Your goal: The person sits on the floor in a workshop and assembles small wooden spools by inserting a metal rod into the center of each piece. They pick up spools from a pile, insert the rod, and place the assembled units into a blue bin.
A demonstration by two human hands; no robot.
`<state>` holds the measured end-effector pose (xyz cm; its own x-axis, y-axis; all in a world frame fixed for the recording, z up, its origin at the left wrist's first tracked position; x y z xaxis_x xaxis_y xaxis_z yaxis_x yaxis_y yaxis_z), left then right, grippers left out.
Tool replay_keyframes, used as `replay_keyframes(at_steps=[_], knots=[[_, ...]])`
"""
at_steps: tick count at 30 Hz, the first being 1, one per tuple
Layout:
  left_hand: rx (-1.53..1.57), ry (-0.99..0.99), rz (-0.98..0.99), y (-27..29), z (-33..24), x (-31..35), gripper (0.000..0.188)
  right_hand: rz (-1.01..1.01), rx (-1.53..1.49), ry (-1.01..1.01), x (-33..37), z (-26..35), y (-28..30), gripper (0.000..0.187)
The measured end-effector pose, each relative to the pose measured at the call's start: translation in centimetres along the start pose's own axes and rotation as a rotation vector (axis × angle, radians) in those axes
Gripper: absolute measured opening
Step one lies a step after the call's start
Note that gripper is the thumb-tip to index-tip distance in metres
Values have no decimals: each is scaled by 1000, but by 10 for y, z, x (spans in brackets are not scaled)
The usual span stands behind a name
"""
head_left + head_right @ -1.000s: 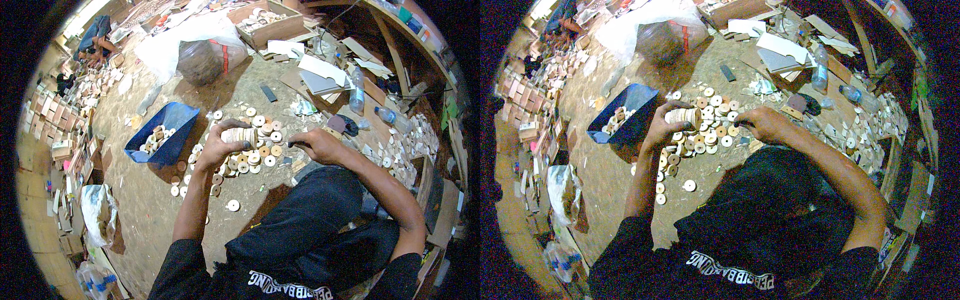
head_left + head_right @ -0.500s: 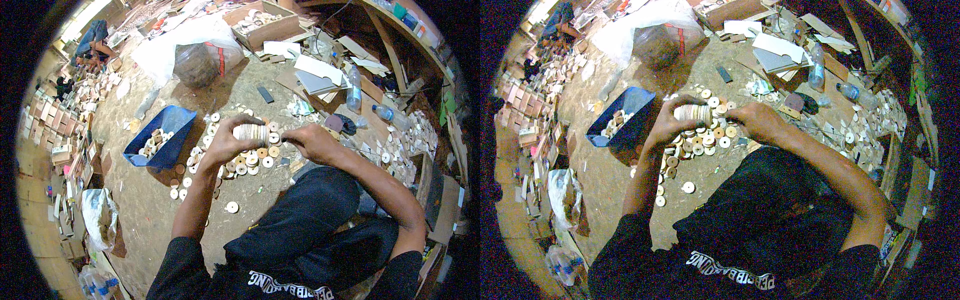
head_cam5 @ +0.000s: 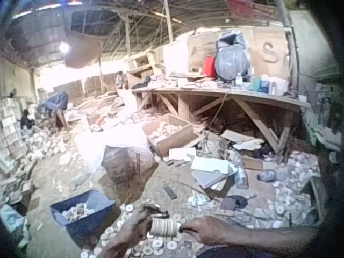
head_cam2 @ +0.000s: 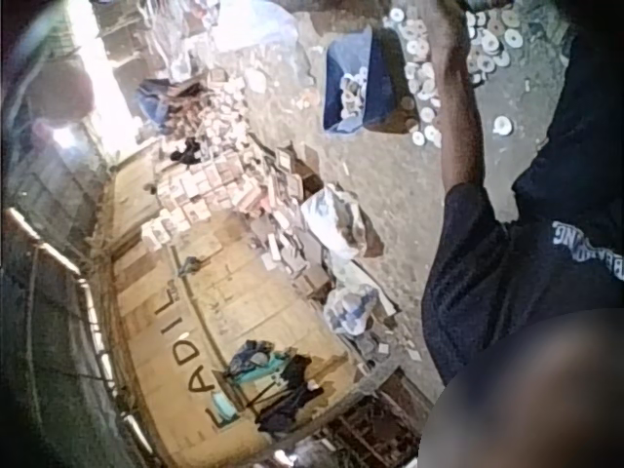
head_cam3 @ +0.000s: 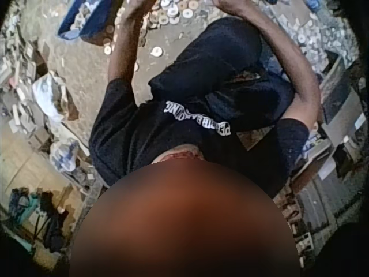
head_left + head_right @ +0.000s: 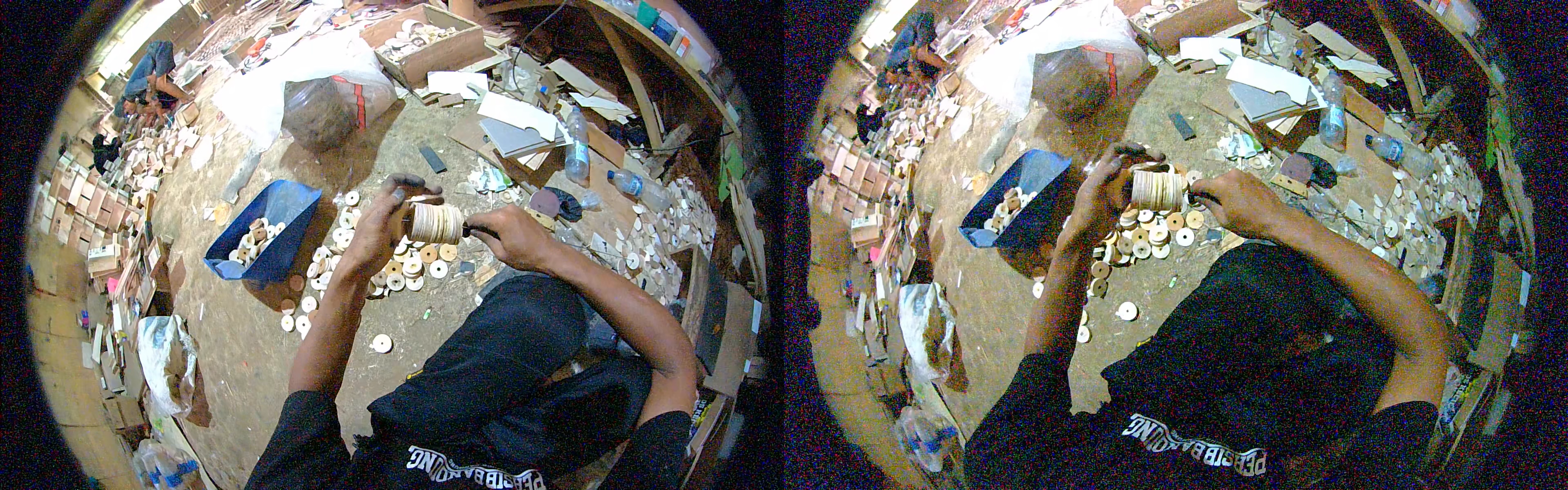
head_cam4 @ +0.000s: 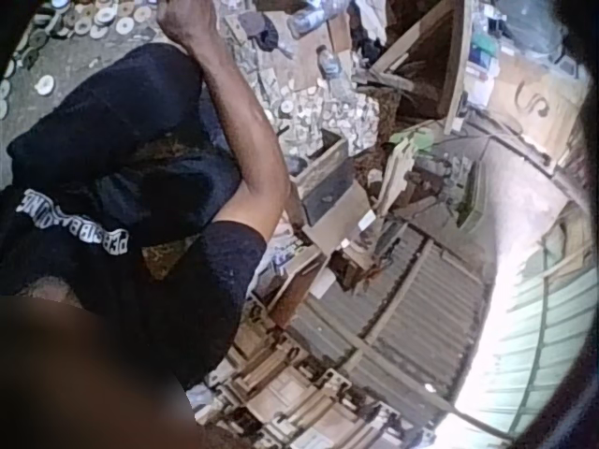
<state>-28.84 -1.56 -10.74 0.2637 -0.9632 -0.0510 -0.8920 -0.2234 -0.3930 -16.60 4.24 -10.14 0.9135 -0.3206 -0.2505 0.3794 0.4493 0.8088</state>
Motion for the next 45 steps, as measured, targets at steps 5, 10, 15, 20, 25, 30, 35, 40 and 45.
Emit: replay_keyframes(at_steps=[5, 10, 15, 20, 25, 30, 35, 40, 45], knots=[[294, -306, -159, 11, -11, 2, 44, -42, -54, -55, -1, 2, 8, 21], [312, -347, -185, 7, 12, 7, 31, -67, -45, -111, -2, -5, 11, 21], [-25, -390, -215, 1, 6, 16, 31, -179, -106, -75, -1, -9, 19, 22], [17, -378, -328, 3, -9, 12, 31, -208, -160, 56, -4, 4, 31, 22], [-132, -451, -384, 16, -29, 3, 28, -233, -201, 25, -5, 3, 39, 21], [-203, -465, -474, 22, -39, 2, 6, -272, -88, 14, -6, 5, 46, 22], [-330, -613, -375, 4, -67, 2, 5, -584, 101, 67, -7, 28, 92, 36], [-307, -612, -285, -7, -75, -6, 5, -334, 286, 342, -18, 77, 78, 30], [-290, -492, -416, 13, -72, -8, 3, 57, 452, 84, -23, 39, 47, 19]])
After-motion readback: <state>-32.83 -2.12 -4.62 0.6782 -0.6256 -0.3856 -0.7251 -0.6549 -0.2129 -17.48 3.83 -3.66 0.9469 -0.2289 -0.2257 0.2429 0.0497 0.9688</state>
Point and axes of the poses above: each hand's wrist, its own x-axis away from the middle knuckle, its own y-axis out of the back of the hand, z = x × y, the point moved 10 cm from there along -x, towards the middle knuckle, and after that the axes turned 8 degrees about -z, right-handed, at the moved point
